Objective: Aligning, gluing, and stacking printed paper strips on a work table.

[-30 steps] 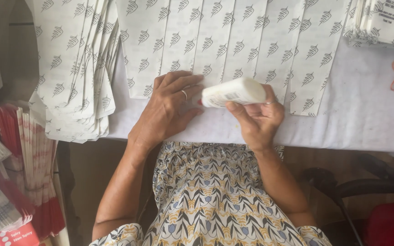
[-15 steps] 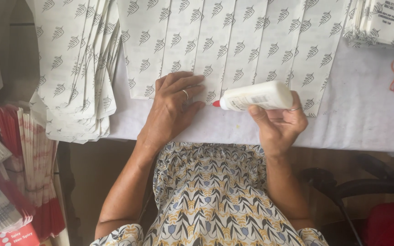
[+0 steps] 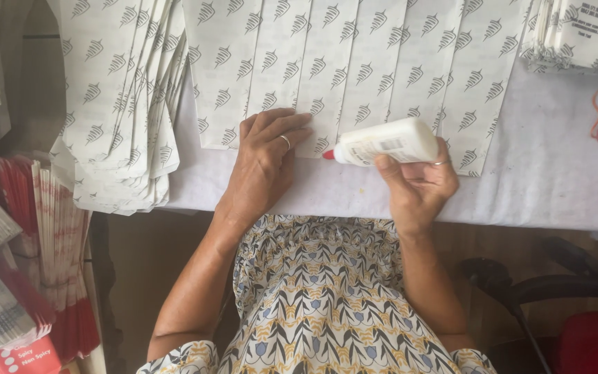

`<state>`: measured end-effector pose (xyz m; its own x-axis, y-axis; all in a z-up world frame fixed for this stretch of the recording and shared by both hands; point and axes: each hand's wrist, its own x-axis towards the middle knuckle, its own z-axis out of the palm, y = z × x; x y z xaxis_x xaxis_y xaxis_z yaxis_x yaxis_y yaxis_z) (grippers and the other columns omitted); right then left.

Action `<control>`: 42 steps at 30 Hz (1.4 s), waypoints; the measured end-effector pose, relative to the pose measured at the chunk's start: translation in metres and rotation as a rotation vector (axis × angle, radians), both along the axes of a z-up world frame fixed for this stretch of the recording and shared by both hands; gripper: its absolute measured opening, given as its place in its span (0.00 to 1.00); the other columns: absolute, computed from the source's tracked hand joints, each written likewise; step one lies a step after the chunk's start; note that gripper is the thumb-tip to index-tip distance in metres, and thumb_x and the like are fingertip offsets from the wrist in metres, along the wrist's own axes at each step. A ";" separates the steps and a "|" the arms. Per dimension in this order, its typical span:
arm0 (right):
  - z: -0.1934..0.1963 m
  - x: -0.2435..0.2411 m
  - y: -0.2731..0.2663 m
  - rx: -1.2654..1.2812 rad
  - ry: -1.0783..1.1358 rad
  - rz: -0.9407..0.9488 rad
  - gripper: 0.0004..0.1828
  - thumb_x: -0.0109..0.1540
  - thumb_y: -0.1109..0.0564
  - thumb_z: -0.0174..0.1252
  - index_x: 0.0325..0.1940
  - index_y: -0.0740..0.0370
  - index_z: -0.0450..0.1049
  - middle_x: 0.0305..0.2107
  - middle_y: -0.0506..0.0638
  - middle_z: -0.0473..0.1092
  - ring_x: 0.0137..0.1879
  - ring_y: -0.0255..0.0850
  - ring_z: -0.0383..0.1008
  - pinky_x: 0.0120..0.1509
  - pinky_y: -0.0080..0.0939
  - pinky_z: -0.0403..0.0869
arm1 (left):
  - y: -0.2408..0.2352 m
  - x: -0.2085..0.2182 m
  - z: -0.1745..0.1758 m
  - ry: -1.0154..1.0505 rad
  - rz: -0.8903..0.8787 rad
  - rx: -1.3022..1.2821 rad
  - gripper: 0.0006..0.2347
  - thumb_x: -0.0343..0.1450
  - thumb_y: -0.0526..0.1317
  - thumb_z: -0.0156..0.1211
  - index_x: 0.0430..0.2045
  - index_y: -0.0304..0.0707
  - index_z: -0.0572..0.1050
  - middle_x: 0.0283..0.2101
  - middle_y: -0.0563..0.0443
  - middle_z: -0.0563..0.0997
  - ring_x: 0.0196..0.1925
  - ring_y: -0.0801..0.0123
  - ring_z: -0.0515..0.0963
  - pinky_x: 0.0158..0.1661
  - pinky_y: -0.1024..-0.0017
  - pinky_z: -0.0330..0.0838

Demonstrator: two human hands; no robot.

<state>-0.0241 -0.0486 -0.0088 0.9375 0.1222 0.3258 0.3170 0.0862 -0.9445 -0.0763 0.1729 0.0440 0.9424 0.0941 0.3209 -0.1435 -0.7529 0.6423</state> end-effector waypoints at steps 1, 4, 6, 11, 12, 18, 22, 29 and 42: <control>-0.006 0.002 -0.008 -0.022 -0.005 -0.010 0.21 0.60 0.71 0.63 0.57 0.73 0.68 0.50 0.68 0.74 0.60 0.56 0.74 0.66 0.61 0.76 | 0.000 0.000 0.000 -0.016 -0.002 0.007 0.10 0.66 0.21 0.60 0.34 0.32 0.84 0.42 0.45 0.85 0.55 0.54 0.78 0.55 0.60 0.66; -0.015 0.005 -0.017 -0.044 -0.024 -0.035 0.21 0.61 0.72 0.62 0.57 0.73 0.67 0.50 0.69 0.74 0.60 0.56 0.74 0.66 0.59 0.76 | 0.004 0.000 -0.010 -0.069 -0.021 0.040 0.10 0.65 0.21 0.60 0.33 0.31 0.84 0.42 0.45 0.85 0.55 0.53 0.77 0.53 0.60 0.67; -0.016 0.007 -0.016 -0.042 -0.040 -0.047 0.21 0.61 0.72 0.63 0.57 0.73 0.68 0.50 0.68 0.74 0.60 0.54 0.74 0.66 0.57 0.76 | 0.013 -0.002 -0.012 -0.108 -0.038 0.069 0.09 0.65 0.21 0.61 0.32 0.31 0.84 0.42 0.45 0.85 0.56 0.53 0.76 0.52 0.61 0.68; -0.016 0.011 -0.004 0.068 -0.116 -0.011 0.24 0.60 0.72 0.64 0.59 0.74 0.66 0.51 0.68 0.73 0.62 0.53 0.73 0.68 0.58 0.74 | 0.053 -0.015 -0.003 -0.071 0.024 0.214 0.05 0.67 0.28 0.68 0.32 0.34 0.83 0.41 0.50 0.84 0.51 0.58 0.75 0.50 0.66 0.65; -0.009 0.008 0.009 0.071 -0.117 -0.006 0.24 0.60 0.72 0.64 0.59 0.74 0.66 0.51 0.68 0.73 0.62 0.53 0.73 0.68 0.58 0.74 | 0.055 -0.017 -0.002 -0.072 0.028 0.216 0.05 0.67 0.28 0.68 0.32 0.34 0.83 0.41 0.50 0.84 0.51 0.58 0.75 0.50 0.66 0.65; 0.011 -0.002 0.060 0.128 -0.055 0.146 0.21 0.59 0.72 0.64 0.55 0.73 0.70 0.47 0.69 0.75 0.59 0.56 0.75 0.65 0.60 0.75 | 0.056 -0.024 0.011 0.020 -0.022 0.177 0.09 0.62 0.32 0.74 0.33 0.36 0.84 0.43 0.49 0.84 0.52 0.57 0.76 0.51 0.63 0.64; 0.012 -0.003 0.071 0.096 -0.011 0.204 0.18 0.58 0.72 0.68 0.50 0.74 0.71 0.41 0.65 0.77 0.56 0.50 0.75 0.57 0.51 0.79 | 0.061 -0.029 0.019 0.100 -0.041 0.121 0.15 0.57 0.33 0.77 0.37 0.36 0.84 0.45 0.47 0.84 0.54 0.55 0.74 0.53 0.62 0.63; 0.010 -0.004 0.097 0.073 -0.019 0.271 0.17 0.58 0.70 0.69 0.48 0.75 0.71 0.37 0.65 0.77 0.54 0.51 0.76 0.51 0.50 0.81 | 0.063 -0.028 0.023 0.130 -0.045 0.048 0.17 0.56 0.33 0.79 0.38 0.35 0.84 0.47 0.48 0.83 0.55 0.54 0.74 0.52 0.62 0.64; 0.012 -0.002 0.058 0.043 0.010 0.148 0.19 0.59 0.72 0.66 0.51 0.75 0.69 0.44 0.69 0.76 0.55 0.54 0.77 0.59 0.57 0.80 | 0.055 -0.025 0.004 0.049 0.064 -0.036 0.12 0.60 0.32 0.76 0.35 0.37 0.84 0.44 0.49 0.84 0.53 0.55 0.75 0.53 0.60 0.62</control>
<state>-0.0263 0.0095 0.0031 0.9136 0.2458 0.3240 0.2880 0.1716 -0.9421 -0.1015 0.2282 0.0480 0.9485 0.1656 0.2701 -0.0635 -0.7357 0.6743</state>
